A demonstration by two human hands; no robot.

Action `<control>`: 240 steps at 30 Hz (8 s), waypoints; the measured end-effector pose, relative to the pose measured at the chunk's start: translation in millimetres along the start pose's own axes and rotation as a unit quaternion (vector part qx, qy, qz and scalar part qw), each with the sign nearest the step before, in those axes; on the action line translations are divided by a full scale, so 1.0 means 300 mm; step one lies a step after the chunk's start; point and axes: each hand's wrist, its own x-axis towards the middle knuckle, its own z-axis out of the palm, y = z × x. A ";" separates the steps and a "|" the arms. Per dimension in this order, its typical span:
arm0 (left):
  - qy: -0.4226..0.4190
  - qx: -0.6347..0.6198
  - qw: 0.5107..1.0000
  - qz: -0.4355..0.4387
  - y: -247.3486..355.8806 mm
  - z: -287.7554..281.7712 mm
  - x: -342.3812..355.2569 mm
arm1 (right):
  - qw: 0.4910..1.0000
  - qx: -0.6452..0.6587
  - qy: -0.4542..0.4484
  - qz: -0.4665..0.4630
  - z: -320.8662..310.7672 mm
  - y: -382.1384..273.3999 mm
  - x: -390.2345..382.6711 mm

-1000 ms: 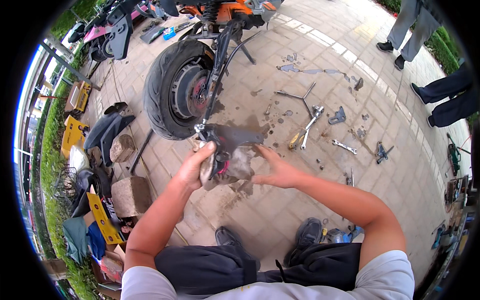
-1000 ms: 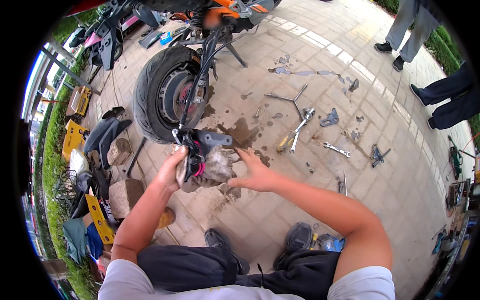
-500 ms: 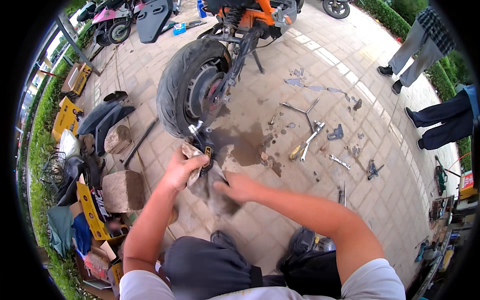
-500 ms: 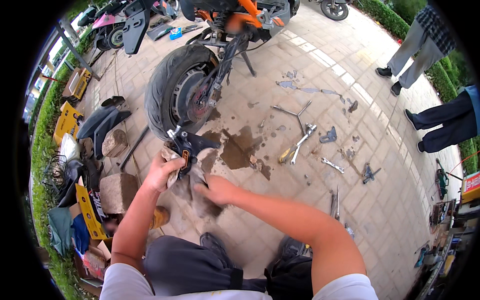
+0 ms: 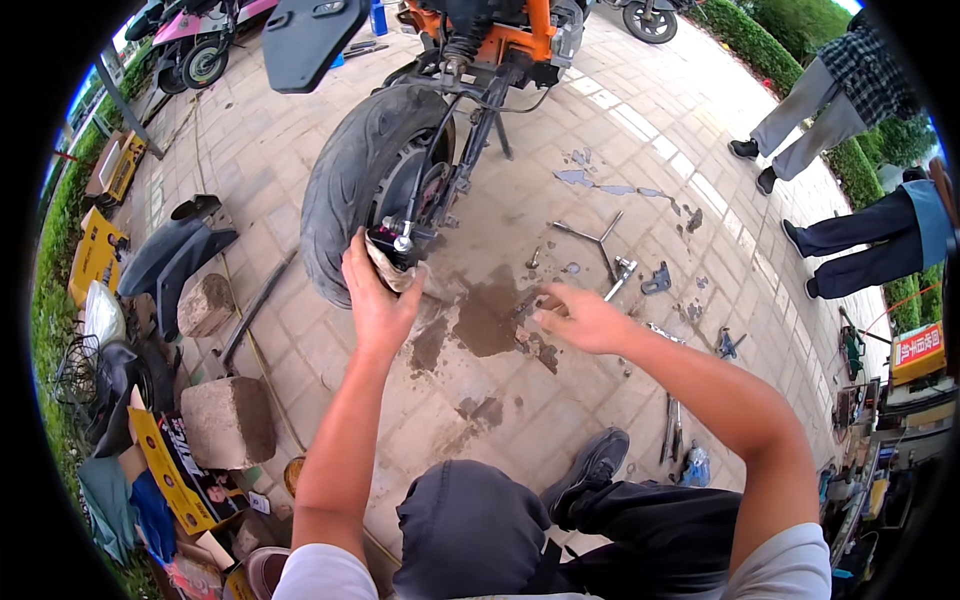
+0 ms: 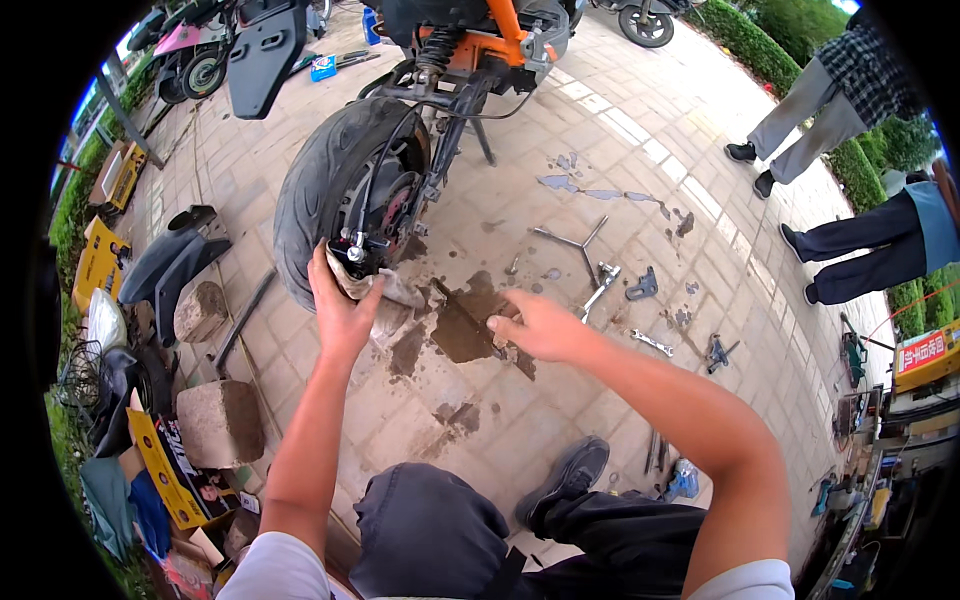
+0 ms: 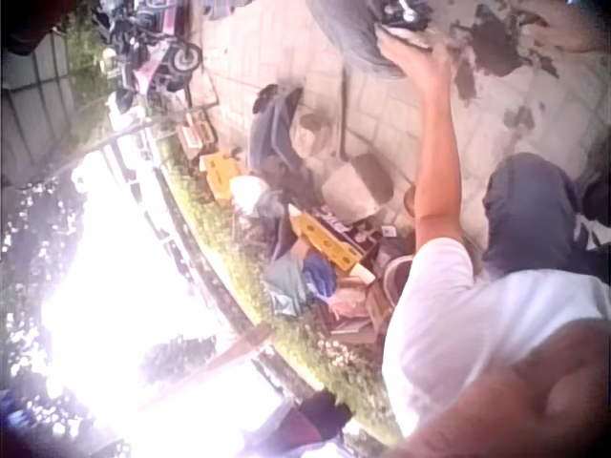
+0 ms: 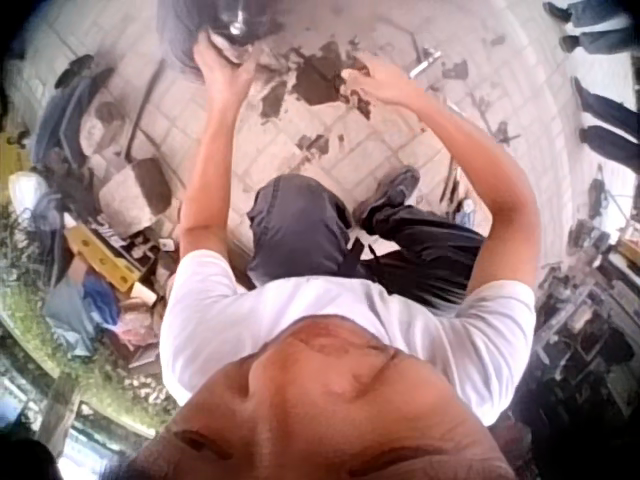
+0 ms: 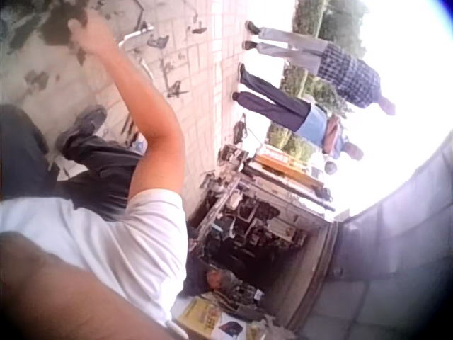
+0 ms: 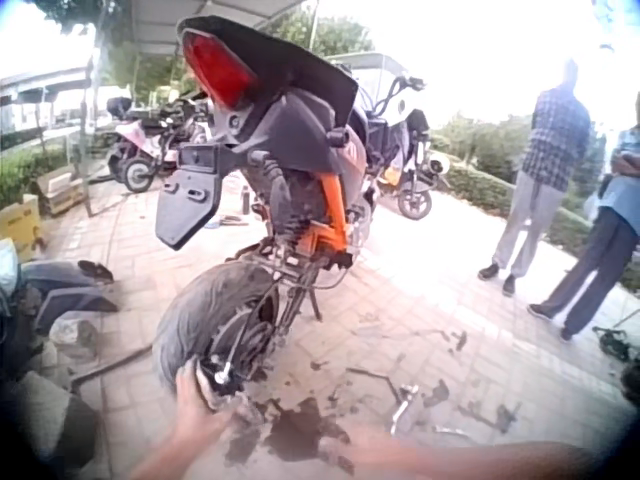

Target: The person cleans a motorcycle brake caliper with a cloth and a tool, then attaches it to the wheel hub. They use a power drill to tighten bolts on the brake assembly and spin the wheel to check the installation.

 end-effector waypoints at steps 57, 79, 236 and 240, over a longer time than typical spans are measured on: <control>0.124 -0.291 0.923 -0.217 -0.139 0.204 -0.152 | 0.971 0.179 0.148 -0.057 0.161 -0.196 0.530; -0.006 0.103 0.979 -0.174 -0.114 0.197 -0.007 | 0.942 0.229 0.183 -0.161 0.159 -0.136 0.546; 0.028 -0.024 0.980 -0.195 -0.131 0.228 0.005 | 0.874 0.191 0.366 -0.256 0.164 0.009 0.774; 0.022 -0.023 0.979 -0.201 -0.134 0.226 0.007 | 0.876 0.192 0.360 -0.257 0.154 0.003 0.771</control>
